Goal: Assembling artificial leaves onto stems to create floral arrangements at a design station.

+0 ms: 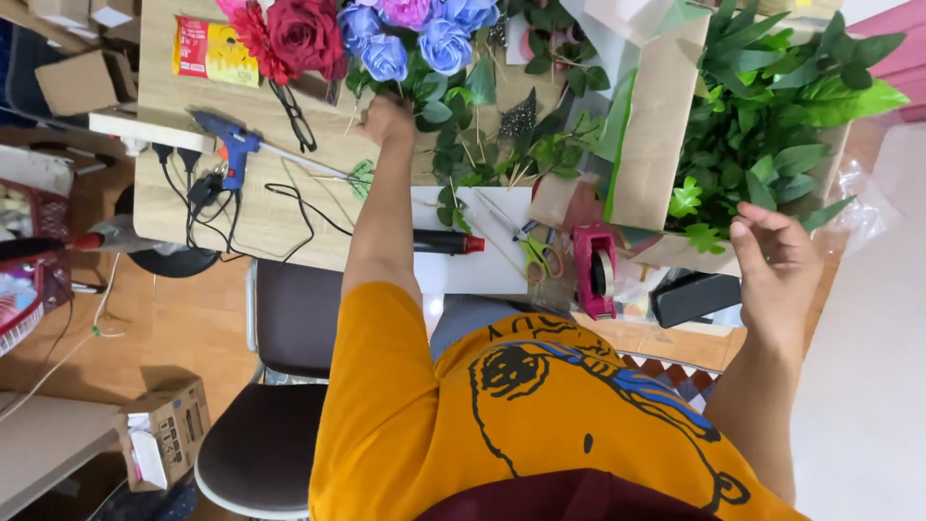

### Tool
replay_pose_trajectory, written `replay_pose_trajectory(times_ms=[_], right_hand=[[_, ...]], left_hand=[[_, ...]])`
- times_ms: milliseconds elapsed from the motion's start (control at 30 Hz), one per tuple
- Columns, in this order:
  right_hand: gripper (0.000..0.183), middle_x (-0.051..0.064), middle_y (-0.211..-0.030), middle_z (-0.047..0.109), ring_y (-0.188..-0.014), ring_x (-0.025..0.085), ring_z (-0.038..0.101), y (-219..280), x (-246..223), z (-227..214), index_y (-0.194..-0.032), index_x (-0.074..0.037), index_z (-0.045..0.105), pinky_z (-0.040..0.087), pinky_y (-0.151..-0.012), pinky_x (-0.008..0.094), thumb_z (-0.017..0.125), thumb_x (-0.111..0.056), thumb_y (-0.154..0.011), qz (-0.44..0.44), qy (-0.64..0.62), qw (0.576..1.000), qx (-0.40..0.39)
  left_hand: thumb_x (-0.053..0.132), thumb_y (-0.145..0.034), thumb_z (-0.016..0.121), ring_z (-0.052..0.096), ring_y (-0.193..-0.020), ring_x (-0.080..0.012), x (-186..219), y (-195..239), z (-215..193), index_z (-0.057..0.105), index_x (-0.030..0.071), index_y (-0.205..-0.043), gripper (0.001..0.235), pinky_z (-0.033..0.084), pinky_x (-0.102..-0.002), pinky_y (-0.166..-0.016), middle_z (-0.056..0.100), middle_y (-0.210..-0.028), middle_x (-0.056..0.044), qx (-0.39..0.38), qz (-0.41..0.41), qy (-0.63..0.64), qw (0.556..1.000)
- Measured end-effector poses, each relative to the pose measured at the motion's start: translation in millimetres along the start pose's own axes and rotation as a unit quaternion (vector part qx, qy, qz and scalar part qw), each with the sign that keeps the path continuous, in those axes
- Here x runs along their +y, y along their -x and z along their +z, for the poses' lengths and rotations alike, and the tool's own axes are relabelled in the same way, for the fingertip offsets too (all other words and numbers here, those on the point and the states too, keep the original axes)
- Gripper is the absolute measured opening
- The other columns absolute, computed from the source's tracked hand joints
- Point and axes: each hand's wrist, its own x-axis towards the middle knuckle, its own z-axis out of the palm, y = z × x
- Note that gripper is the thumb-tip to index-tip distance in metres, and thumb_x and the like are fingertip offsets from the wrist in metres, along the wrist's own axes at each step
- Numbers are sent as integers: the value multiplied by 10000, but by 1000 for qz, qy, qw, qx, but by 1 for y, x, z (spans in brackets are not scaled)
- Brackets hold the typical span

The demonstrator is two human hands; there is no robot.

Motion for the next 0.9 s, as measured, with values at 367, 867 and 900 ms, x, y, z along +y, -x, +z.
replay_pose_trajectory(times_ms=[367, 867, 900], right_hand=[[204, 177, -1131, 695, -1099, 303, 667, -5, -7, 64, -1227, -5, 682, 531, -991, 419, 716, -27, -1028, -154, 53, 982, -99], [343, 59, -981, 596, -804, 83, 510, -38, -72, 20, -1302, -37, 570, 434, -715, 214, 670, 10, -977, -107, -90, 940, -310], [235, -41, -694, 556, -523, -26, 390, -38, -67, 11, -1174, -64, 685, 296, -518, 136, 742, -42, -947, -82, -57, 950, -296]], left_hand=[[330, -832, 714, 705, -778, -158, -70, 155, -5, 756, 322, -868, 55, 364, -382, -879, 746, -764, 115, 107, 212, 222, 946], [192, -946, 736, 641, -767, -121, 19, 366, -59, 775, 154, -1015, 88, 425, -318, -816, 725, -824, 32, -184, 563, 361, 720], [196, -927, 766, 622, -778, -87, 22, 369, -53, 774, 205, -1002, 76, 325, -327, -915, 721, -816, 92, -174, 571, 327, 733]])
